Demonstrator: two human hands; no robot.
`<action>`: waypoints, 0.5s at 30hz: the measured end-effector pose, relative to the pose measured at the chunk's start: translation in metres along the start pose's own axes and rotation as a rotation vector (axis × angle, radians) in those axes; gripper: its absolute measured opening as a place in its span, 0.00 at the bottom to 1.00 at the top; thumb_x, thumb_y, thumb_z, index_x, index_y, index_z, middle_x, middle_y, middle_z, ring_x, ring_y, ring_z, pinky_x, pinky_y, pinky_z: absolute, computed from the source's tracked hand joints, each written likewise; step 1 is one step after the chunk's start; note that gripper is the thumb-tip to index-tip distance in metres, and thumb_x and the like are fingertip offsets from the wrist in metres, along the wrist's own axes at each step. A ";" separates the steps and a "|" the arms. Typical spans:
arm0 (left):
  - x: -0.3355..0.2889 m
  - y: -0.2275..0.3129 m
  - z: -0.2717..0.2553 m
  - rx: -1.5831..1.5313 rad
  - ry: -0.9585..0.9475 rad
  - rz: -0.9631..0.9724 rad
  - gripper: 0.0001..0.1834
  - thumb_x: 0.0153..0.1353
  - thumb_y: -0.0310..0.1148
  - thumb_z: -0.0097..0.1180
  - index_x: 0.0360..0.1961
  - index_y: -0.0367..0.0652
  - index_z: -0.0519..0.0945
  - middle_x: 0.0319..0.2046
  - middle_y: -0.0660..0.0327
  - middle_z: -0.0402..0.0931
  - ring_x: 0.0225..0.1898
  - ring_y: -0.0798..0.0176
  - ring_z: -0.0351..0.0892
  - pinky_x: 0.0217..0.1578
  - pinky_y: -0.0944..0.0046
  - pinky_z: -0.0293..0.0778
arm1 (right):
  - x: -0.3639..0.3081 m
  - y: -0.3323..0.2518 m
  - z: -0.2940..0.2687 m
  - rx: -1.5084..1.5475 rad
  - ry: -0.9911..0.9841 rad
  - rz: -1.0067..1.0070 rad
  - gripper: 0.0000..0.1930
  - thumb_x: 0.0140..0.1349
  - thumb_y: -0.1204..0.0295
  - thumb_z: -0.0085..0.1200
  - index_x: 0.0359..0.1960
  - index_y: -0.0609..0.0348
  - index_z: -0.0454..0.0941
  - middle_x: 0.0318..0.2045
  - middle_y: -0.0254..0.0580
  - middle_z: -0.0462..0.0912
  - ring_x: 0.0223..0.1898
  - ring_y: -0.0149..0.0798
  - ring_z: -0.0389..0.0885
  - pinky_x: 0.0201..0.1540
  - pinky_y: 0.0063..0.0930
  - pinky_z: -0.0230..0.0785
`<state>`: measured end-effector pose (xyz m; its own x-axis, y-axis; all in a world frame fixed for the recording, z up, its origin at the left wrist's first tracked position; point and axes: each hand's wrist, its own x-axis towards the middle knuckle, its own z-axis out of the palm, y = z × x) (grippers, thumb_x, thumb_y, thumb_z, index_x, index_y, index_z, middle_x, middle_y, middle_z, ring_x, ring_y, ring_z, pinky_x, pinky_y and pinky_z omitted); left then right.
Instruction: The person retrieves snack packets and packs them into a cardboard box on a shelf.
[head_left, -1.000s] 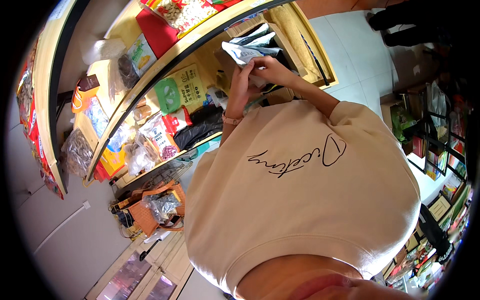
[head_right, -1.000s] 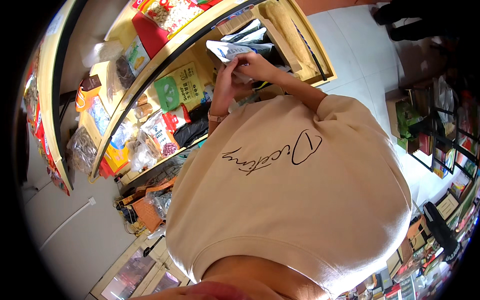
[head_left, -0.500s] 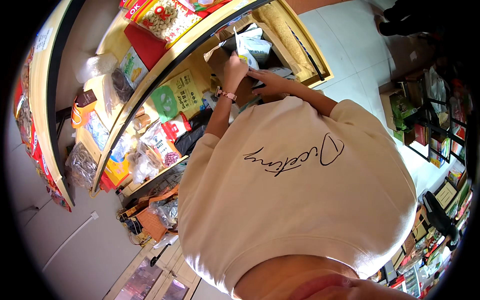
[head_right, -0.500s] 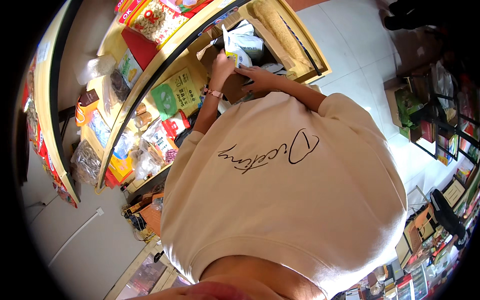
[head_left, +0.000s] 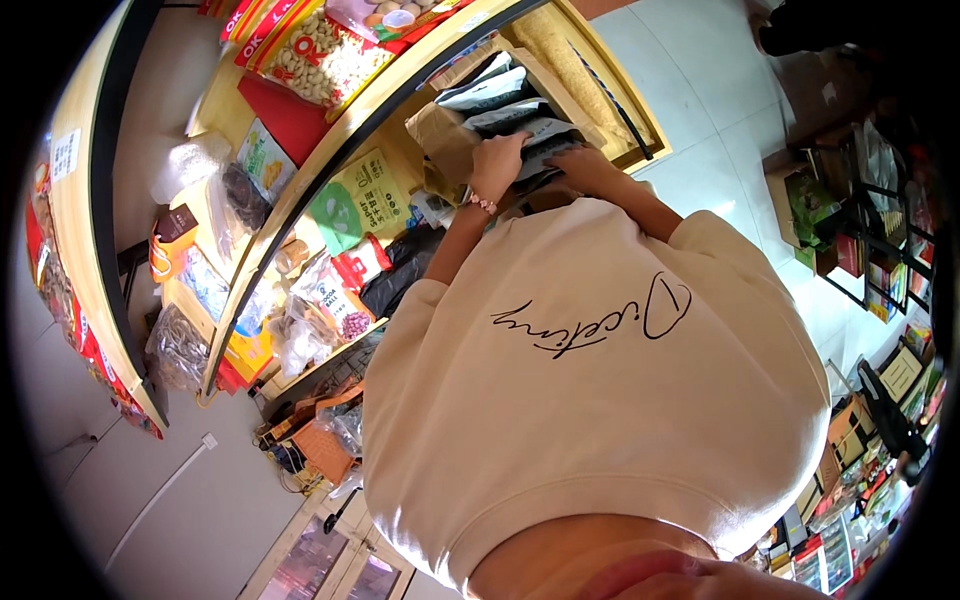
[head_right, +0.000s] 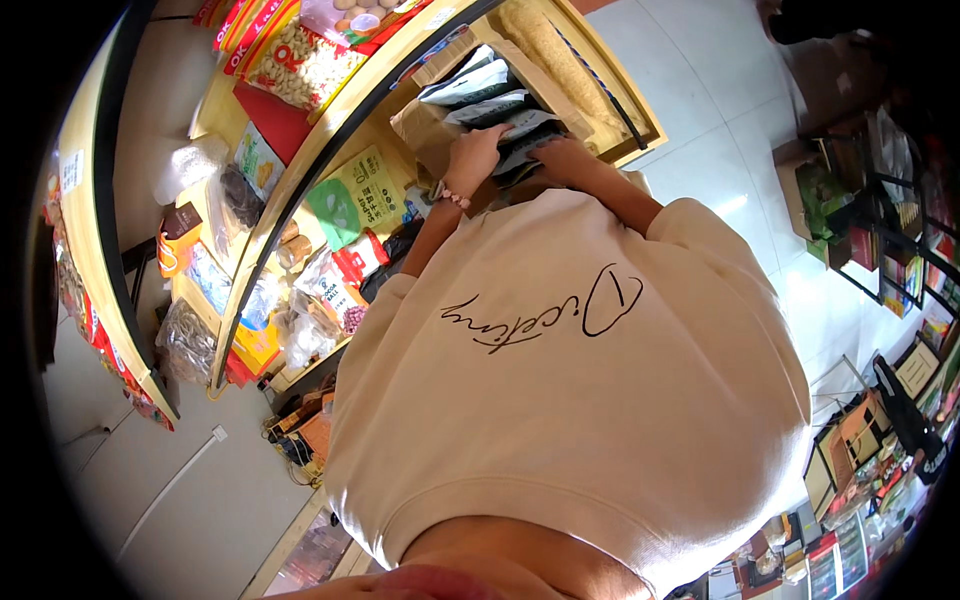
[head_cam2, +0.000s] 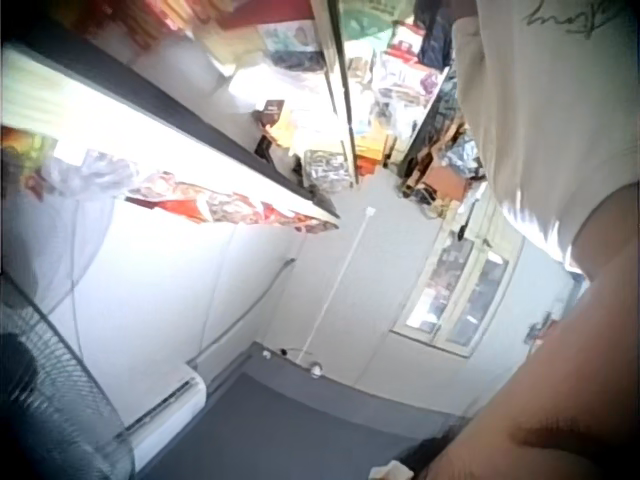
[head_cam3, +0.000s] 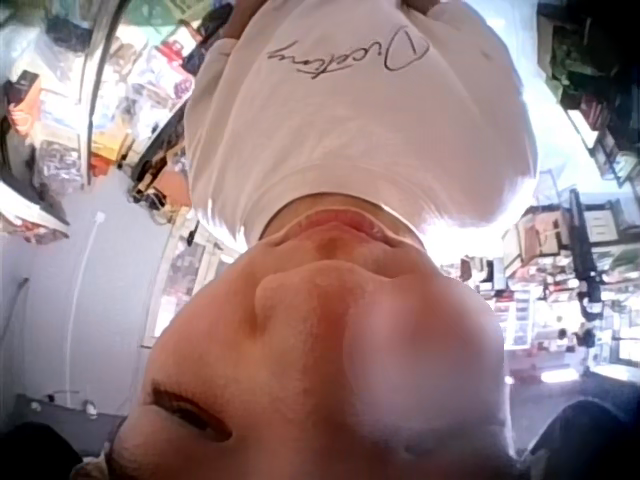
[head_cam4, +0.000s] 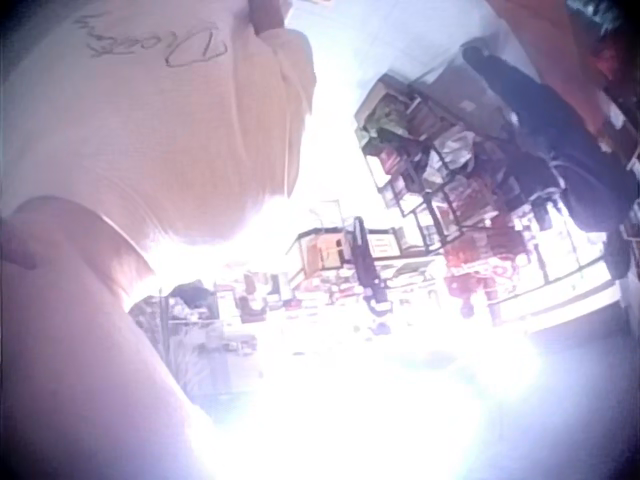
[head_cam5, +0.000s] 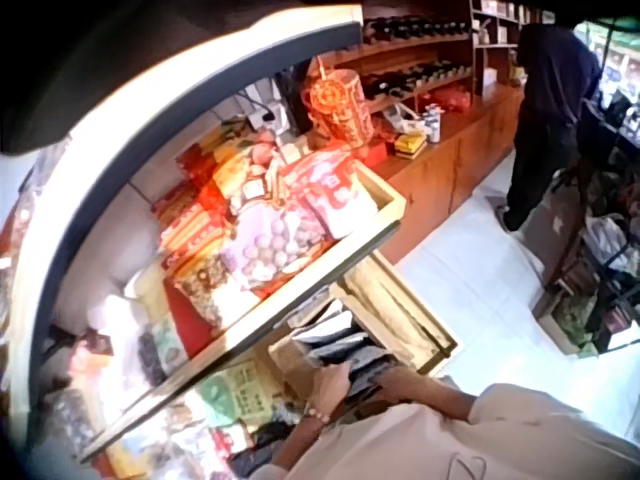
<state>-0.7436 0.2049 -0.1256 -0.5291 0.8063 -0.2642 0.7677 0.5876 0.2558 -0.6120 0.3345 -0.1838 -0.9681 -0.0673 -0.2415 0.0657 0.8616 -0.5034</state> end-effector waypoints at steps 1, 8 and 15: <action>0.003 -0.006 0.013 -0.002 -0.006 0.005 0.18 0.54 0.27 0.44 0.43 0.55 0.80 0.31 0.50 0.79 0.34 0.47 0.80 0.35 0.50 0.75 | 0.000 0.003 0.004 -0.027 0.039 0.014 0.17 0.55 0.59 0.52 0.45 0.49 0.76 0.40 0.41 0.80 0.44 0.44 0.77 0.45 0.37 0.68; 0.057 -0.028 0.026 -0.349 -0.537 0.103 0.24 0.57 0.41 0.45 0.57 0.60 0.69 0.42 0.44 0.76 0.40 0.49 0.79 0.38 0.54 0.74 | 0.010 0.010 0.008 -0.220 -0.055 0.108 0.08 0.54 0.65 0.50 0.35 0.41 0.79 0.28 0.35 0.82 0.33 0.40 0.82 0.38 0.37 0.71; 0.111 -0.056 0.031 -0.732 -0.912 -0.445 0.36 0.54 0.57 0.46 0.62 0.54 0.62 0.61 0.48 0.56 0.51 0.40 0.66 0.40 0.35 0.63 | 0.002 -0.005 -0.004 -0.247 0.157 0.004 0.09 0.56 0.68 0.47 0.32 0.37 0.80 0.28 0.35 0.81 0.34 0.36 0.81 0.35 0.32 0.72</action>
<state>-0.8343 0.2596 -0.1977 -0.0229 0.3597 -0.9328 0.0509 0.9323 0.3582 -0.6155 0.3321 -0.1782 -0.9948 -0.0018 -0.1022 0.0271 0.9593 -0.2809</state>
